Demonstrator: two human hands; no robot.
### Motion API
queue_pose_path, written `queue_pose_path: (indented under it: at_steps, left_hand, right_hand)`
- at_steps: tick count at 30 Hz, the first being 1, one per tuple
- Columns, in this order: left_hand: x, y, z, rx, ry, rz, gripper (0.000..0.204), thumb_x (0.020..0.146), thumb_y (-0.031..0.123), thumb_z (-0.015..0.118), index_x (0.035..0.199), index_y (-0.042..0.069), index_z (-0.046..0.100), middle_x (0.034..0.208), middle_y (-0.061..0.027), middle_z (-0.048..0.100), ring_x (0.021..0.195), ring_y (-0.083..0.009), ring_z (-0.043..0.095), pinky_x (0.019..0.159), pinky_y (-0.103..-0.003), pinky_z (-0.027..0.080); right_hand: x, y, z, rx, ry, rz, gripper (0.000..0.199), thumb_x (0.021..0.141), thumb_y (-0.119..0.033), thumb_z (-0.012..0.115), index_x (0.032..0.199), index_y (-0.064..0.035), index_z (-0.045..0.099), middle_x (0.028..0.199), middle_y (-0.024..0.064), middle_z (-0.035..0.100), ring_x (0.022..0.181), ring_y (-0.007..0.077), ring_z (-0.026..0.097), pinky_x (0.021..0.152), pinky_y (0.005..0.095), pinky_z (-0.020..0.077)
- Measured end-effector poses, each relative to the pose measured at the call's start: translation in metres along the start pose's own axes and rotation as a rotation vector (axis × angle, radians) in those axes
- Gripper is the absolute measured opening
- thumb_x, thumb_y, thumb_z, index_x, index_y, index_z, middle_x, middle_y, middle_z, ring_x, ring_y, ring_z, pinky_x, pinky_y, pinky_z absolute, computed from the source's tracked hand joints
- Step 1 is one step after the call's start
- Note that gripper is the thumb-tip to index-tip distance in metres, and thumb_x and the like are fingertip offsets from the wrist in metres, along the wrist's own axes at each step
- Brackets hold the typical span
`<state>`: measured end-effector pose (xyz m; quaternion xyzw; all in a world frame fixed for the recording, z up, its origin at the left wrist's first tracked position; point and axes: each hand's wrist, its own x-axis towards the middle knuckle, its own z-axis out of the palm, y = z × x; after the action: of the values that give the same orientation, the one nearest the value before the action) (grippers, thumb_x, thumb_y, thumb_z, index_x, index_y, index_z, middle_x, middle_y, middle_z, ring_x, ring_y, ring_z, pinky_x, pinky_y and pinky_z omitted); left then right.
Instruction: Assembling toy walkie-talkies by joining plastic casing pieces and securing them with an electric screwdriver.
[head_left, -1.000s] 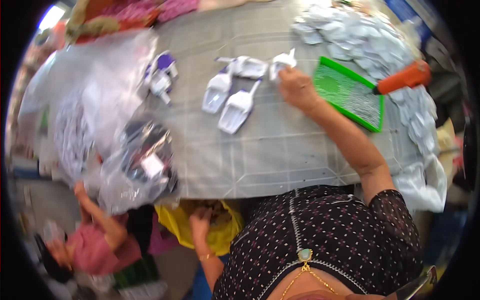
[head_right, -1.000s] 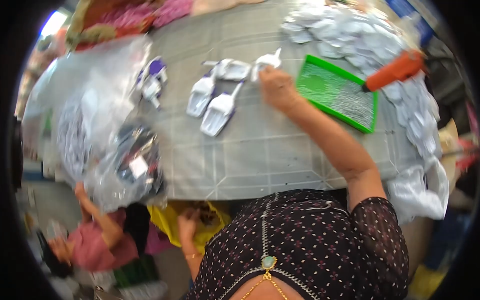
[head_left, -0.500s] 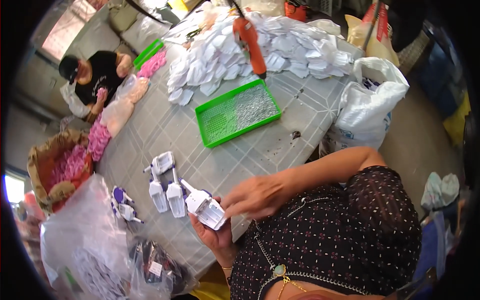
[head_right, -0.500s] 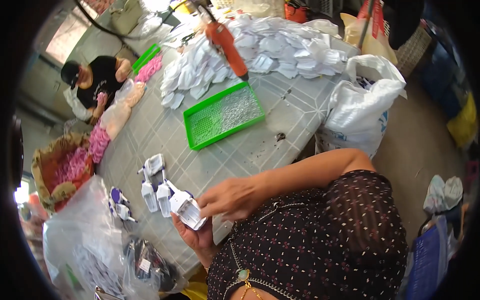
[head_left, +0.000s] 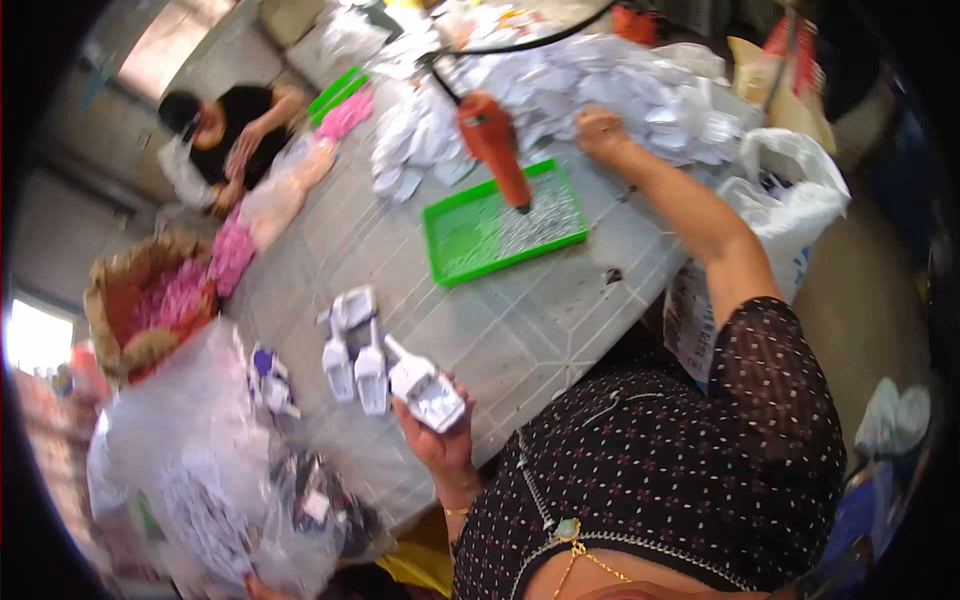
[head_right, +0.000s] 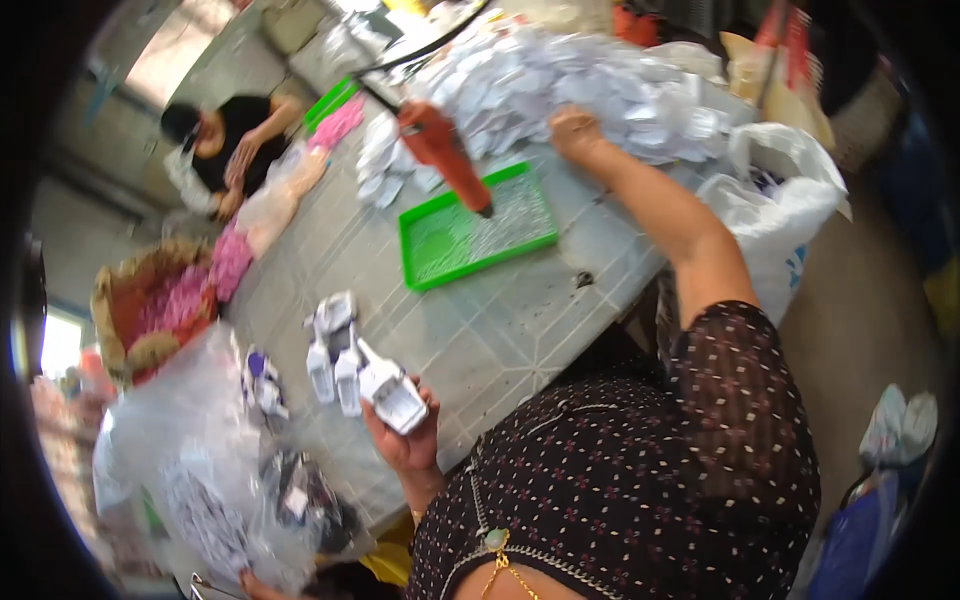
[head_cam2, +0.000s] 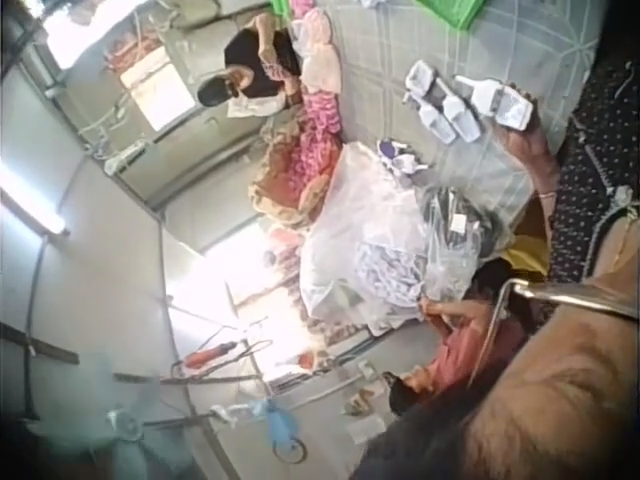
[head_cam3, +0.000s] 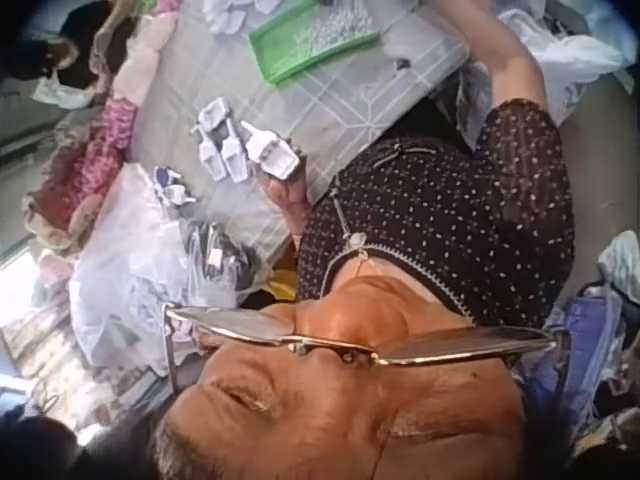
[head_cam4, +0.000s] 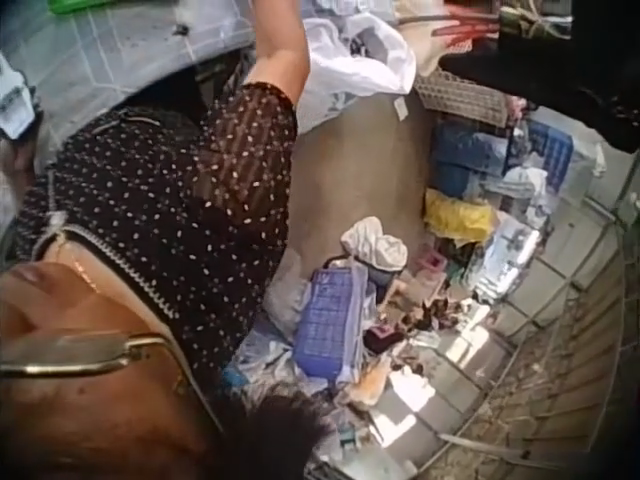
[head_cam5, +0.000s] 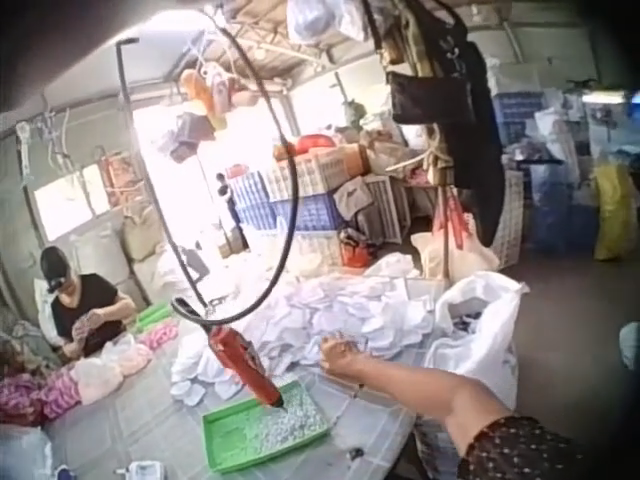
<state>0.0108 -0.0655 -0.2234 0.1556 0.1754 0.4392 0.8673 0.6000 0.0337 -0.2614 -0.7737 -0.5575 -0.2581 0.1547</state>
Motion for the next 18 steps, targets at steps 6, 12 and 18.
queue_pose_path:
  at_steps: [6,12,18]
  left_hand:
    - [-0.004,0.005,0.014,0.001,-0.031,0.130,0.067,0.103,0.058,0.040,0.148,0.008,0.042,0.134,-0.0242,0.057,0.115,-0.0441,0.061,0.091,-0.054,0.056]
    - [0.002,0.010,0.015,-0.043,-0.059,0.229,0.068,0.101,0.055,0.049,0.150,0.009,0.039,0.136,-0.0242,0.056,0.119,-0.0432,0.060,0.095,-0.055,0.055]
    - [0.001,-0.001,0.017,-0.102,-0.008,0.226,0.066,0.101,0.055,0.047,0.150,0.010,0.039,0.139,-0.0224,0.053,0.126,-0.0419,0.056,0.100,-0.055,0.051]
  right_hand:
    - [-0.015,0.036,-0.038,0.004,0.002,0.077,0.030,0.102,-0.025,0.044,0.098,-0.0023,0.064,0.093,0.0203,0.067,0.087,0.0411,0.066,0.075,0.0496,0.0537]
    - [-0.105,-0.047,-0.284,1.083,-0.553,0.100,0.027,0.095,-0.008,0.059,0.118,0.0048,0.064,0.105,0.0068,0.065,0.094,0.0129,0.059,0.082,0.0268,0.0467]
    - [-0.121,-0.253,-0.288,1.633,-0.948,0.050,0.042,0.090,-0.003,0.062,0.131,0.0014,0.059,0.098,0.0075,0.064,0.084,0.0118,0.060,0.075,0.0265,0.0493]
